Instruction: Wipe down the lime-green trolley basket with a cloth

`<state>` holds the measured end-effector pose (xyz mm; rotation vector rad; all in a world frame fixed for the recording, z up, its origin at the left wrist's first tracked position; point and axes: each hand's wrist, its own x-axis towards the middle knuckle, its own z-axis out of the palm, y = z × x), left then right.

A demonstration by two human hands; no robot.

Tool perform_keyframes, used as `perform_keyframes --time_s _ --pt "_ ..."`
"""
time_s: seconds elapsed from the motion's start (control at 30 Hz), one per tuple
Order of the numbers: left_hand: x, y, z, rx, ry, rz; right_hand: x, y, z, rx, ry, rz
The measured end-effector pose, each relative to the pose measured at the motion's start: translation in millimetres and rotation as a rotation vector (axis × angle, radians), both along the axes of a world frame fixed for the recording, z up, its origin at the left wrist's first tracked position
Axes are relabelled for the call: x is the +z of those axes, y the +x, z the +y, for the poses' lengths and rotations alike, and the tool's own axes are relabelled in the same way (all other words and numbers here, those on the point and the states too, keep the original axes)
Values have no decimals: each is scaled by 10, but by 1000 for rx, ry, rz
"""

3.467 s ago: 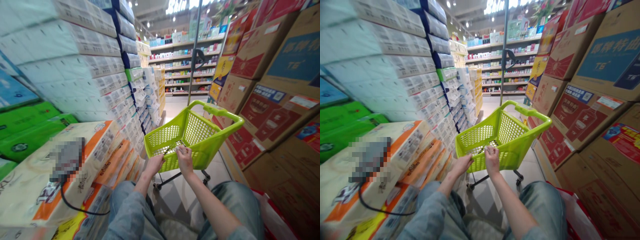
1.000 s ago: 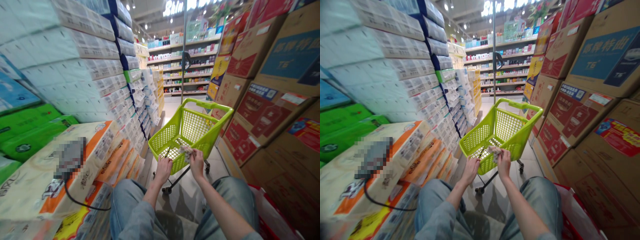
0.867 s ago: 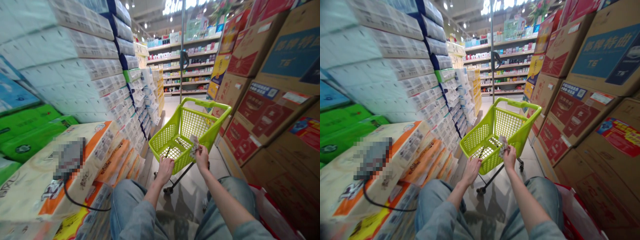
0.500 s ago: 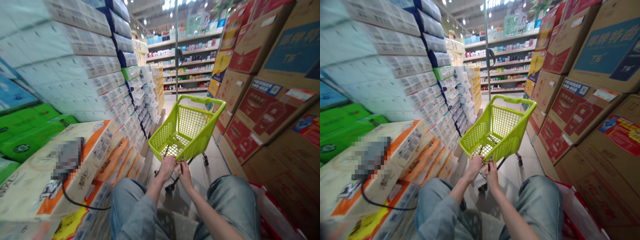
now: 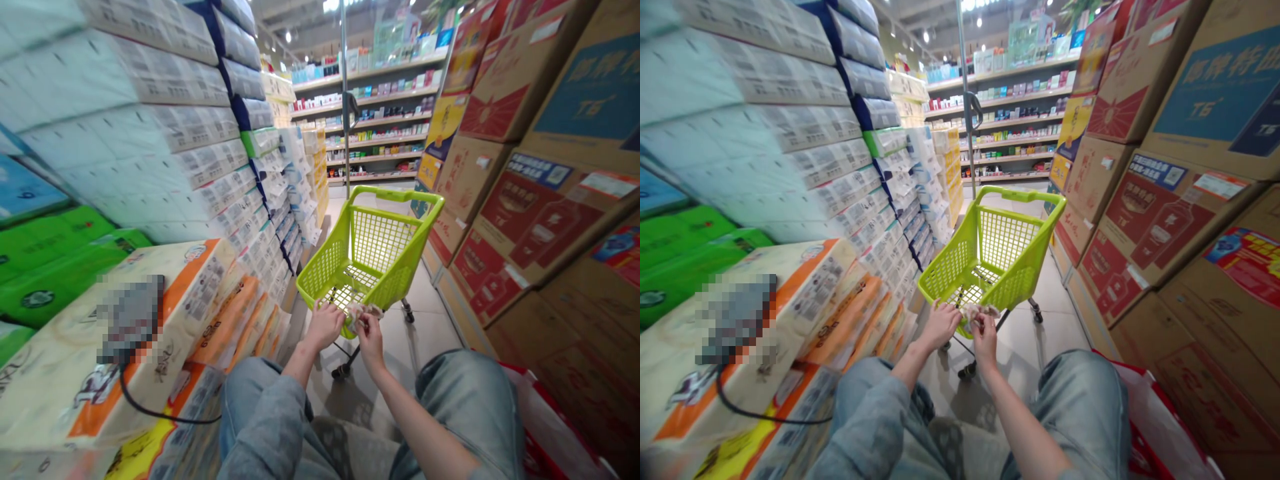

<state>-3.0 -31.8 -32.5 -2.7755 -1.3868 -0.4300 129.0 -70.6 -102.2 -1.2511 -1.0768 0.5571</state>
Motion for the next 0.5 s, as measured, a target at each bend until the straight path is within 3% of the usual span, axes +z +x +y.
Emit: perform_keyframes --time_s 0.27,0.4,0.5 --pt "36 129 -82 33 -3 0 -52 75 -78 10 -22 -27" --pt "59 214 -124 23 -27 -10 -253 74 -216 5 -52 -24" --pt "104 167 -76 -61 -123 -73 -408 146 -329 42 -108 -61"
